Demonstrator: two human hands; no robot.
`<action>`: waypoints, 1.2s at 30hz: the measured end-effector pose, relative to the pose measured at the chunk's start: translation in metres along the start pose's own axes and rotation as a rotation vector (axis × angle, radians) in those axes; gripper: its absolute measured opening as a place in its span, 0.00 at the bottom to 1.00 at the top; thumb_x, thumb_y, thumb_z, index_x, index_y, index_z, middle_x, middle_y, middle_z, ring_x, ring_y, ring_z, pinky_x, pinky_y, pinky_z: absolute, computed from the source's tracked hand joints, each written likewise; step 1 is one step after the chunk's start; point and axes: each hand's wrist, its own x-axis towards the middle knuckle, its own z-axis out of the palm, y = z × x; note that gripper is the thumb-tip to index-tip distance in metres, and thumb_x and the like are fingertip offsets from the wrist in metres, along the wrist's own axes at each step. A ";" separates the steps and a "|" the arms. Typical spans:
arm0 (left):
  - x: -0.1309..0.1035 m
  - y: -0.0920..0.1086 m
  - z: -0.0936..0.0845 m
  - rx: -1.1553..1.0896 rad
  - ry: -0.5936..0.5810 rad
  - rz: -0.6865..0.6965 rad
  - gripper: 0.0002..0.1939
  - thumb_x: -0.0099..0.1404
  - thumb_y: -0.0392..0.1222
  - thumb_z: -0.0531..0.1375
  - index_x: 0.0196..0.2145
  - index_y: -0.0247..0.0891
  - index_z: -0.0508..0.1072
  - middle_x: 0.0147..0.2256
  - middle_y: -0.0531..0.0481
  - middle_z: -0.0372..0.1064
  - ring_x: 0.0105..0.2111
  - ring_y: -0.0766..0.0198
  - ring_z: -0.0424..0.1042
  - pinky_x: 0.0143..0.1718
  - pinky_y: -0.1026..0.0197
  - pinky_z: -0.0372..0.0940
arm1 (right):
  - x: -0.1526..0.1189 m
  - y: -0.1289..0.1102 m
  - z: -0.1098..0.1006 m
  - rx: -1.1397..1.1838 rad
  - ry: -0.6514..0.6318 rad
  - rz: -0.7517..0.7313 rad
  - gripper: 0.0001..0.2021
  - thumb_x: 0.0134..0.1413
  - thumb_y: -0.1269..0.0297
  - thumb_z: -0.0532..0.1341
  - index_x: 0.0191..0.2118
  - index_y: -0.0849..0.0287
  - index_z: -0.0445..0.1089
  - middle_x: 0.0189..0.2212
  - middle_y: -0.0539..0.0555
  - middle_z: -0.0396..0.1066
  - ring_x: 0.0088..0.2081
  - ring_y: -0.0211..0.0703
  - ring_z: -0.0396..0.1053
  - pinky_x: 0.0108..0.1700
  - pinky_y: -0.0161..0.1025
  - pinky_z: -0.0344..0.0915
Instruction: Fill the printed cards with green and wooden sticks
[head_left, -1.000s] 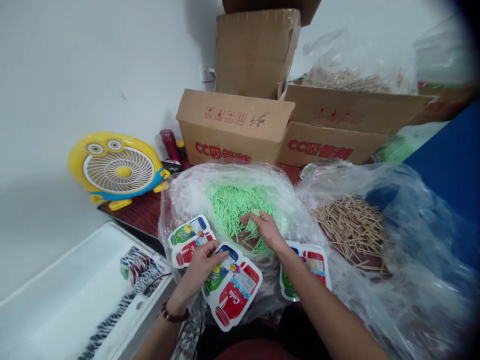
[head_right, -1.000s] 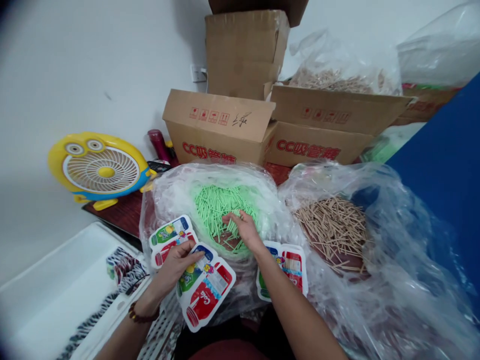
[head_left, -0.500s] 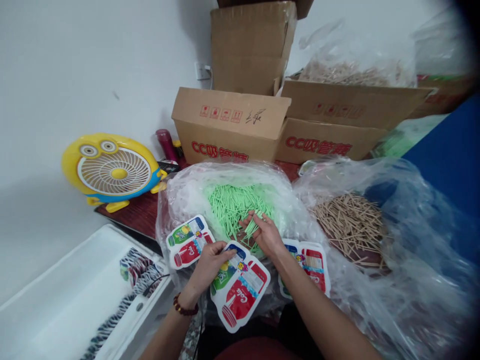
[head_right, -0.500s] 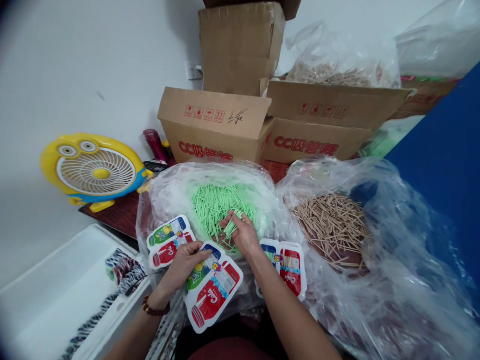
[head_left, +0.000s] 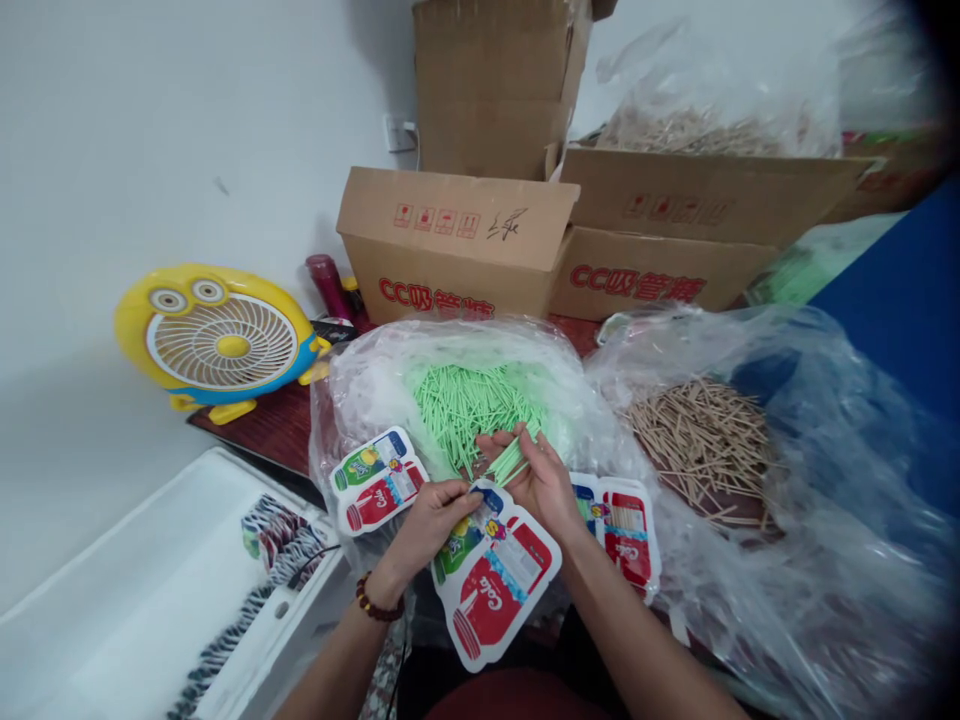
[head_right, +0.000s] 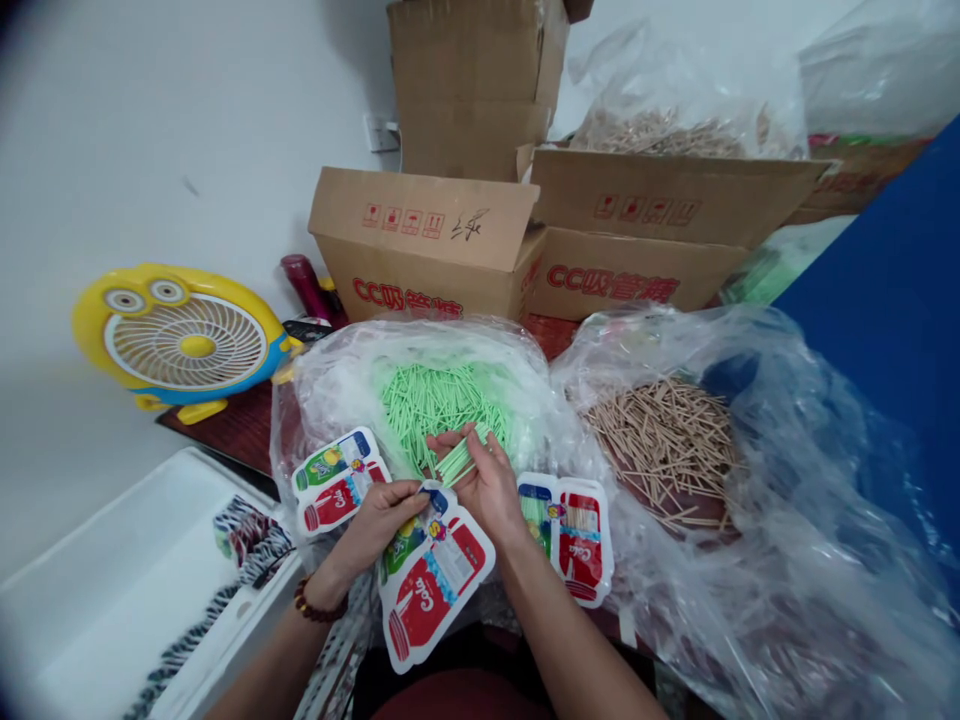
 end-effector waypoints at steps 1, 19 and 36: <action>0.000 0.000 0.001 -0.005 -0.002 -0.001 0.18 0.61 0.50 0.59 0.21 0.34 0.65 0.19 0.58 0.53 0.19 0.72 0.50 0.21 0.67 0.47 | -0.001 0.001 -0.001 -0.018 0.019 -0.004 0.13 0.50 0.61 0.66 0.41 0.54 0.66 0.33 0.50 0.77 0.42 0.45 0.75 0.47 0.43 0.70; 0.023 0.011 -0.004 -0.212 0.026 -0.002 0.13 0.57 0.48 0.64 0.29 0.34 0.74 0.25 0.53 0.70 0.24 0.68 0.65 0.27 0.67 0.60 | 0.001 -0.012 0.006 -0.512 -0.173 0.133 0.14 0.48 0.53 0.64 0.40 0.54 0.70 0.45 0.55 0.74 0.45 0.50 0.73 0.41 0.42 0.69; 0.033 0.015 -0.016 -0.226 0.137 0.173 0.16 0.58 0.50 0.62 0.24 0.34 0.71 0.20 0.57 0.59 0.21 0.71 0.57 0.23 0.69 0.53 | 0.027 -0.037 0.048 -1.016 -0.338 -0.178 0.15 0.57 0.55 0.57 0.39 0.58 0.77 0.41 0.55 0.77 0.45 0.48 0.71 0.51 0.43 0.62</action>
